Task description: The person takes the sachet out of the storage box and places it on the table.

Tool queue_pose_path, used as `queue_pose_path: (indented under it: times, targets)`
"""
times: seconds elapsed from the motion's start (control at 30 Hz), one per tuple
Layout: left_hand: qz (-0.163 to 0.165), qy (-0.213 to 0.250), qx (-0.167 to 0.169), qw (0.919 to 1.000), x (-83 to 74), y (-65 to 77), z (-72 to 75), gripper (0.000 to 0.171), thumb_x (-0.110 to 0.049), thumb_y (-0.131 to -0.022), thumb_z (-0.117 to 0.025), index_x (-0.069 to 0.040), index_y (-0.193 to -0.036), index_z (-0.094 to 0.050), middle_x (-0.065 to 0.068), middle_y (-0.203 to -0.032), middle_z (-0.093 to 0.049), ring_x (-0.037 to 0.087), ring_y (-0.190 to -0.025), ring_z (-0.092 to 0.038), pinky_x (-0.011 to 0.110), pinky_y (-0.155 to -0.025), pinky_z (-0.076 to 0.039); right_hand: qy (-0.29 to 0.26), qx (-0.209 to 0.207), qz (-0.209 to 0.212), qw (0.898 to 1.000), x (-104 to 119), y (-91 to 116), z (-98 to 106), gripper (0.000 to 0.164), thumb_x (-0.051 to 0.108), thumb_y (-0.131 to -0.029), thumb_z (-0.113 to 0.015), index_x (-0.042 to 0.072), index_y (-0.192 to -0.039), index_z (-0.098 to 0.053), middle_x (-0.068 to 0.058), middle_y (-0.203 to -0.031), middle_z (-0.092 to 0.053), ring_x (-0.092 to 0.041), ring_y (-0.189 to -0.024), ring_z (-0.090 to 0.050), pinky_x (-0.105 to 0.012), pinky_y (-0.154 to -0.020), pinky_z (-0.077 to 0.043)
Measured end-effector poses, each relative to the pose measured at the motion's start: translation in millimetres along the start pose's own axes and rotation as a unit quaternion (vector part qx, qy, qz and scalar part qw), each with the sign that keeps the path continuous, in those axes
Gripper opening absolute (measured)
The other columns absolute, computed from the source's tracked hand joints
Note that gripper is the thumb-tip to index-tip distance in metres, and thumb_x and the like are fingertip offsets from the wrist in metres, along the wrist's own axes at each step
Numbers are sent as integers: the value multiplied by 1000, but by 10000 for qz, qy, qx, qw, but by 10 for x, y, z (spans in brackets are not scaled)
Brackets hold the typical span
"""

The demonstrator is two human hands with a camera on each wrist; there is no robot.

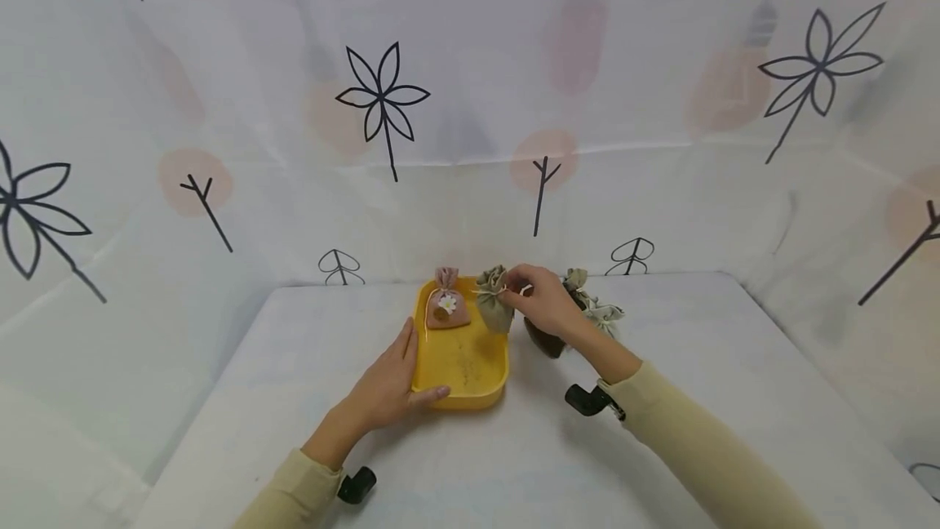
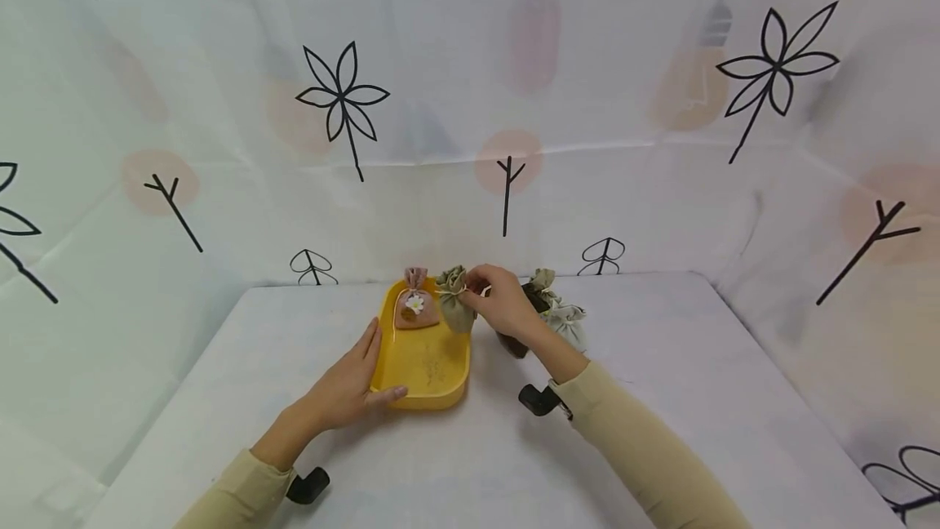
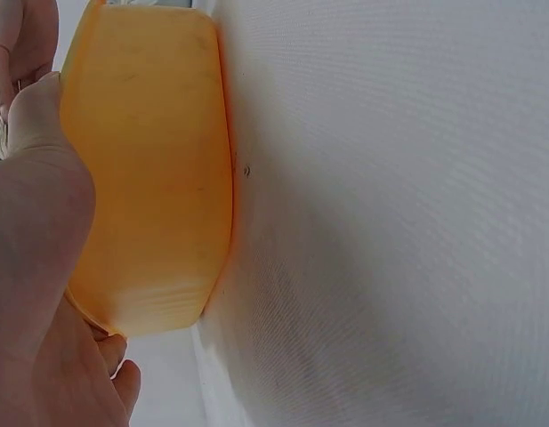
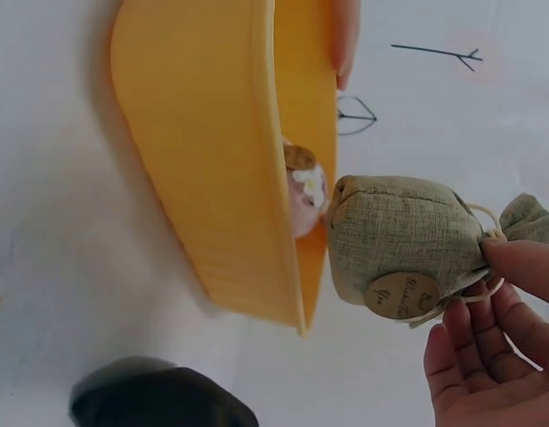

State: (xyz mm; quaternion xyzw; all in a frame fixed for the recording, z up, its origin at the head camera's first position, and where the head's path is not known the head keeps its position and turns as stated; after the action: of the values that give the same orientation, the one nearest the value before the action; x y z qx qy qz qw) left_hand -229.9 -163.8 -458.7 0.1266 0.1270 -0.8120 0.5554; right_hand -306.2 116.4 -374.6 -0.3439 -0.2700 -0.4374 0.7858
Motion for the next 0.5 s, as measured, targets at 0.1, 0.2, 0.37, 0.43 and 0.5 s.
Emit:
queue_pose_path:
  times: [0.1,0.2,0.37,0.43,0.5]
  targets:
    - [-16,13,-32,10000,12,-5,-8,121,-74,-90,-59,4,-162,-2,21,-170,-1,36,-154,-23,47,-122,-28,-71,-7,-36,10000,21,68,48,17,11,-96,-71,2,-110,-69,-9,-100,-69,-24,-95,-62,-41,-88,-55]
    - [-16,37,-33,10000,12,-1,-2,121,-74,-89,-59,4,-162,-1,21,-170,0,36,-154,-23,47,-122,-28,-126,22,-129,9998,27,147,90,17,11,-95,-72,2,-110,-69,-9,-101,-70,-24,-97,-63,-43,-90,-55]
    - [-16,140,-38,9999,-18,16,22,120,-72,-90,-61,5,-161,-3,22,-170,-3,37,-154,-23,48,-123,-28,-100,128,-175,9997,-59,294,141,15,12,-96,-72,3,-108,-70,-7,-99,-68,-22,-94,-62,-39,-87,-57]
    - [-11,137,-20,9999,-30,21,31,121,-72,-89,-61,5,-161,-3,23,-170,-3,37,-154,-23,48,-123,-27,-77,138,-138,9998,-109,347,160,14,12,-96,-72,3,-106,-70,-7,-97,-67,-21,-91,-61,-35,-84,-57]
    - [-9,77,-15,10000,-24,18,29,121,-73,-90,-61,6,-161,-3,23,-170,-3,37,-154,-22,47,-123,-27,-69,143,-184,9997,-152,399,180,13,12,-95,-72,4,-105,-69,-6,-96,-66,-21,-90,-60,-31,-81,-56]
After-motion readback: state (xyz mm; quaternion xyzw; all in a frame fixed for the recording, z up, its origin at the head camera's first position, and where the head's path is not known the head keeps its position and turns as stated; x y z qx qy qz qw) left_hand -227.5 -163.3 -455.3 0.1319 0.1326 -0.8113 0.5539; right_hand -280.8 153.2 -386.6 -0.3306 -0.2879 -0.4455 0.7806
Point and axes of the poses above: each hand's wrist, its own y-axis away from the middle knuckle, its own z-axis out of the back of the hand, x = y × z, the point moved 2 cm from there along -y, towards the middle knuckle
